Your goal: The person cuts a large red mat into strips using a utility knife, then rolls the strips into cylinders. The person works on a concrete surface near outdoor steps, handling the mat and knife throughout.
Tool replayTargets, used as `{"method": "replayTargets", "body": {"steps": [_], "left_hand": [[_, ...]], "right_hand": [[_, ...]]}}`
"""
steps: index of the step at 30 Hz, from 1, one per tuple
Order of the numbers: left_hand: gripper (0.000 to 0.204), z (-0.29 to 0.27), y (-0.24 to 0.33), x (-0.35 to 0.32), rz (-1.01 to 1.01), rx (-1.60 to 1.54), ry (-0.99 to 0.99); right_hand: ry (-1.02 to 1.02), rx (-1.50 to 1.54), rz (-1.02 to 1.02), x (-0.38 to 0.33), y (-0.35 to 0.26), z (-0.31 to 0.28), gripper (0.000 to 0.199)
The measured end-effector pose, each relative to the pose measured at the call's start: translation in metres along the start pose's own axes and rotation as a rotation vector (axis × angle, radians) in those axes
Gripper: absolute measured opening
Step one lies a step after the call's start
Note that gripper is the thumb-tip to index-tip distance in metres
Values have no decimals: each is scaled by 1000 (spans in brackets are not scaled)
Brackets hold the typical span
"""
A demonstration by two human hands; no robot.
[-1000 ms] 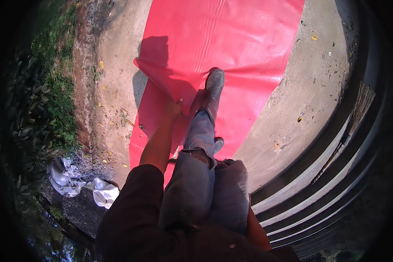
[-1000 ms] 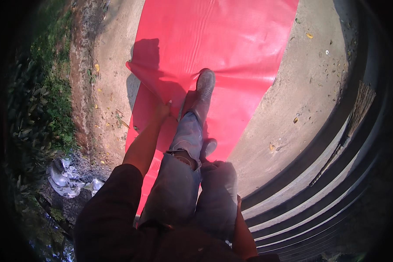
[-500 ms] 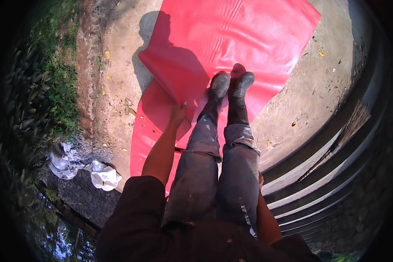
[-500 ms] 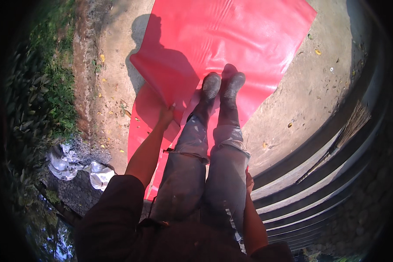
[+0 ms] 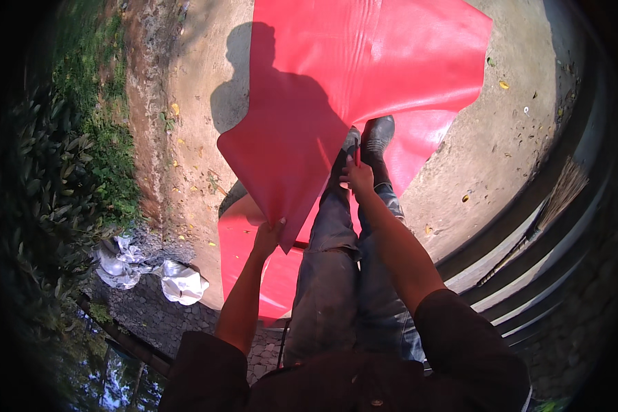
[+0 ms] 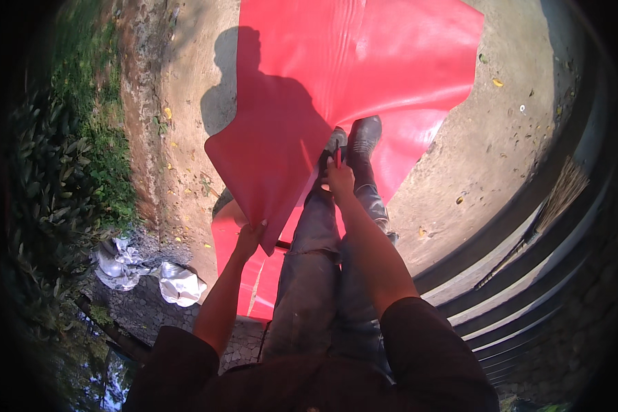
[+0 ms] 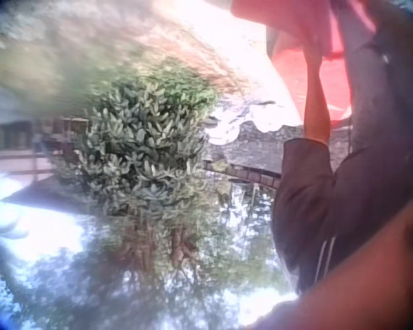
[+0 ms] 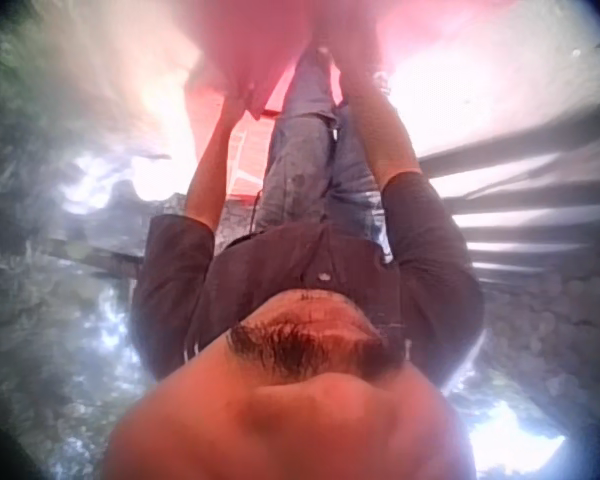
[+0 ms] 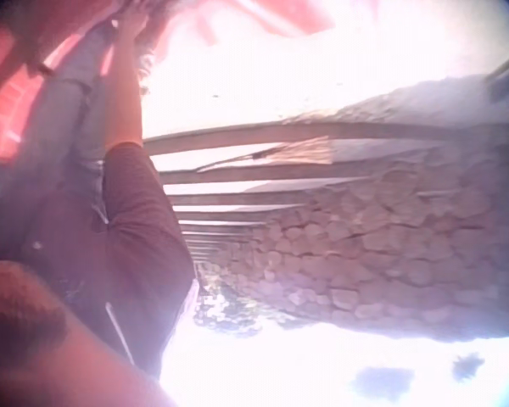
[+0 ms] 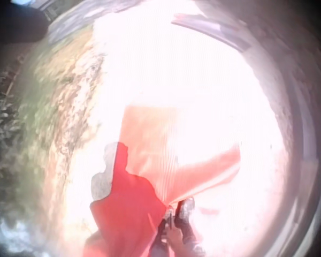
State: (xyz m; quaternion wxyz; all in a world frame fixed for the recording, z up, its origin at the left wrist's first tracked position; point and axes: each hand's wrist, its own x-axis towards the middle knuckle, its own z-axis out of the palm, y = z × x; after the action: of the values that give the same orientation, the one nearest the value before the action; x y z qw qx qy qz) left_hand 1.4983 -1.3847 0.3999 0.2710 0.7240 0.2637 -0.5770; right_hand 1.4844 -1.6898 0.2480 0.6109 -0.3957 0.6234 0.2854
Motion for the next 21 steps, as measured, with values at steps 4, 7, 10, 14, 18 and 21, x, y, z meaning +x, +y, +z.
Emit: {"method": "replayTargets", "body": {"steps": [4, 7, 10, 14, 18, 21], "left_hand": [[63, 16, -15, -16, 111, -56, 115], [65, 18, -27, -39, 20, -113, 169], [67, 10, -34, -39, -34, -85, 184], [69, 12, -27, -31, -80, -87, 181], [69, 28, -16, -24, -218, -47, 102], [58, 37, 14, -22, -279, 404, 68]], "right_hand": [[197, -445, -69, 28, 5, 71, 38], [112, -113, -212, 21, 25, 89, 42], [-30, 47, 45, 26, 21, 86, 42], [-128, 103, 32, 8, -12, 87, 43], [-131, 140, -20, -42, -49, 90, 41], [-78, 133, -145, -78, -72, 89, 39]]}}
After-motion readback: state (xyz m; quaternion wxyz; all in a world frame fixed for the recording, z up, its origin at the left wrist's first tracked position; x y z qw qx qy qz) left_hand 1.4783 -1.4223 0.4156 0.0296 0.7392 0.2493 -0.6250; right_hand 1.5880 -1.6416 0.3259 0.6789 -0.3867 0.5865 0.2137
